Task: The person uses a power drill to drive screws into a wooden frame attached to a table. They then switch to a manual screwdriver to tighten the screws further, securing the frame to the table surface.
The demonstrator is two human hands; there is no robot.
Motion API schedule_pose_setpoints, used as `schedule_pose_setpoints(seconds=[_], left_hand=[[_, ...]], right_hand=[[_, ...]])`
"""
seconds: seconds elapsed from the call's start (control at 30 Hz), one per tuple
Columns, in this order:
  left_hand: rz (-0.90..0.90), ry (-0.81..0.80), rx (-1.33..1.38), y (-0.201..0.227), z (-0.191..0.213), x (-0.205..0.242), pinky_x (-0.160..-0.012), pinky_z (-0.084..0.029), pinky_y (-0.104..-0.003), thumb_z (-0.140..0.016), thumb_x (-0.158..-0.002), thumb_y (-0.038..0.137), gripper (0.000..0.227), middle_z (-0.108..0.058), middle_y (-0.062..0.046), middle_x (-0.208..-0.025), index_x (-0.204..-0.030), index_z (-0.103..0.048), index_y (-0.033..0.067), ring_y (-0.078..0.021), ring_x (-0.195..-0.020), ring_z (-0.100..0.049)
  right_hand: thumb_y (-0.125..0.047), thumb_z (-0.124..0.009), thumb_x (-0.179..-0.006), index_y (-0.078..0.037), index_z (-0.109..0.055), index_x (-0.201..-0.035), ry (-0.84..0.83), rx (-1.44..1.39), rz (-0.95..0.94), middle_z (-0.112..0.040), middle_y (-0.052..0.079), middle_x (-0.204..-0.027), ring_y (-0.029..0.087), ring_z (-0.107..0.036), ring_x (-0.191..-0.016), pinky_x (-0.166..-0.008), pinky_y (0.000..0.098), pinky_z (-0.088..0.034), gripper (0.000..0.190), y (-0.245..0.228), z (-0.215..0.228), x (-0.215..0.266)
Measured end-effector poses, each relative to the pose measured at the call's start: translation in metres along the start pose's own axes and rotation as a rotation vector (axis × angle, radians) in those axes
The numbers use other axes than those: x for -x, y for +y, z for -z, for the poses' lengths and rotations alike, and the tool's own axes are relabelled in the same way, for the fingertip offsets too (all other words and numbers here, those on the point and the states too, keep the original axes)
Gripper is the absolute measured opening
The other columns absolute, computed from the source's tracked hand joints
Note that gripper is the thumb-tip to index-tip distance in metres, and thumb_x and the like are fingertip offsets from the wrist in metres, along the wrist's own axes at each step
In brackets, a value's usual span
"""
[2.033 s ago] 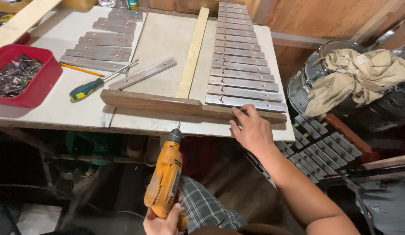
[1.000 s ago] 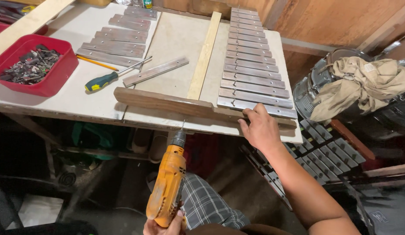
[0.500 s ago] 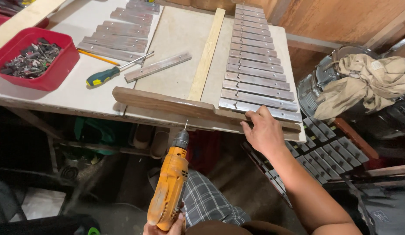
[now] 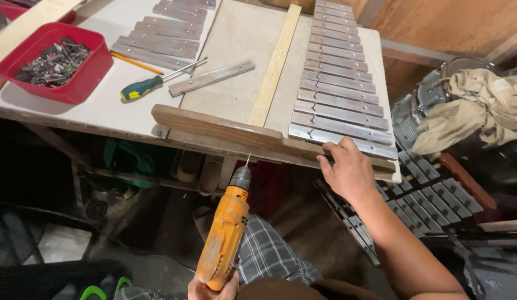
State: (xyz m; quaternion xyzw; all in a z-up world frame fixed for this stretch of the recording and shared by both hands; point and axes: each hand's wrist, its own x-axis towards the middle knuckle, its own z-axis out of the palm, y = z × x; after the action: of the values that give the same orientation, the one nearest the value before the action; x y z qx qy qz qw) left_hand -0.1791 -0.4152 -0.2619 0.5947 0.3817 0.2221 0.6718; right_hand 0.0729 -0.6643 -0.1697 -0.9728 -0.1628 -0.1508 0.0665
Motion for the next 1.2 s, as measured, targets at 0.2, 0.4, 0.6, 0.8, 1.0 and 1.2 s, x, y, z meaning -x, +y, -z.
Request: schedule_pose_setpoints(seconds=[0.2,0.4,0.6,0.8,1.0,1.2], left_hand=[[-0.312,-0.167,0.001,-0.028,0.018,-0.012,-0.071,-0.066,-0.028,-0.086,-0.057,0.011,0.041,-0.082,-0.015,-0.085,-0.096,-0.079,-0.0020,-0.0215,-0.074,-0.080],[-0.059,-0.127,-0.148,-0.003,0.014,-0.006,-0.075,-0.065,-0.030,-0.086,-0.056,0.004,0.044,-0.084,-0.013,-0.083,-0.099,-0.082,-0.0017,-0.0211,-0.078,-0.081],[0.097,-0.028,-0.094,-0.012,0.006,-0.002,-0.083,-0.064,-0.031,-0.089,-0.052,-0.008,0.057,-0.084,-0.017,-0.092,-0.108,-0.080,-0.0066,-0.0222,-0.086,-0.080],[0.128,-0.275,0.013,0.041,-0.004,-0.003,-0.083,-0.062,-0.030,-0.081,-0.065,-0.005,0.055,-0.087,-0.016,-0.099,-0.120,-0.077,-0.0061,-0.0195,-0.092,-0.079],[0.061,-0.336,-0.120,0.022,-0.006,-0.011,-0.074,-0.061,-0.028,-0.080,-0.065,0.003,0.049,-0.085,-0.010,-0.089,-0.114,-0.079,0.0008,-0.0150,-0.082,-0.076],[-0.039,-0.318,-0.121,0.018,-0.006,-0.011,-0.070,-0.064,-0.027,-0.081,-0.062,0.006,0.049,-0.086,-0.008,-0.083,-0.111,-0.079,-0.0002,-0.0130,-0.076,-0.078]], right_hand=[[-0.040,-0.066,-0.097,-0.013,-0.071,-0.125,-0.048,0.017,-0.026,-0.055,0.005,-0.098,0.029,-0.065,-0.067,-0.061,0.0491,-0.059,0.040,0.001,0.005,0.004],[-0.041,-0.063,-0.098,-0.015,-0.070,-0.124,-0.080,0.036,-0.023,-0.055,0.005,-0.097,0.031,-0.064,-0.064,-0.060,0.0490,-0.057,0.038,0.001,0.011,0.013],[-0.054,-0.069,-0.091,-0.015,-0.075,-0.127,-0.004,0.022,-0.003,-0.058,0.006,-0.097,0.032,-0.068,-0.077,-0.062,0.0528,-0.058,0.054,0.003,0.015,0.017],[-0.052,-0.055,-0.098,-0.015,-0.078,-0.120,-0.132,-0.233,-0.036,-0.066,0.007,-0.127,0.029,-0.063,-0.117,-0.090,0.0504,-0.052,0.049,-0.042,0.058,-0.020],[-0.058,-0.045,-0.099,-0.014,-0.074,-0.124,-0.440,-0.246,0.133,-0.071,0.005,-0.126,0.028,-0.064,-0.118,-0.099,0.0461,-0.046,0.058,-0.100,0.073,-0.091],[-0.052,-0.058,-0.098,-0.015,-0.075,-0.123,-0.636,-0.109,0.058,-0.077,0.008,-0.115,0.029,-0.068,-0.111,-0.093,0.0441,-0.054,0.047,-0.124,0.080,-0.109]])
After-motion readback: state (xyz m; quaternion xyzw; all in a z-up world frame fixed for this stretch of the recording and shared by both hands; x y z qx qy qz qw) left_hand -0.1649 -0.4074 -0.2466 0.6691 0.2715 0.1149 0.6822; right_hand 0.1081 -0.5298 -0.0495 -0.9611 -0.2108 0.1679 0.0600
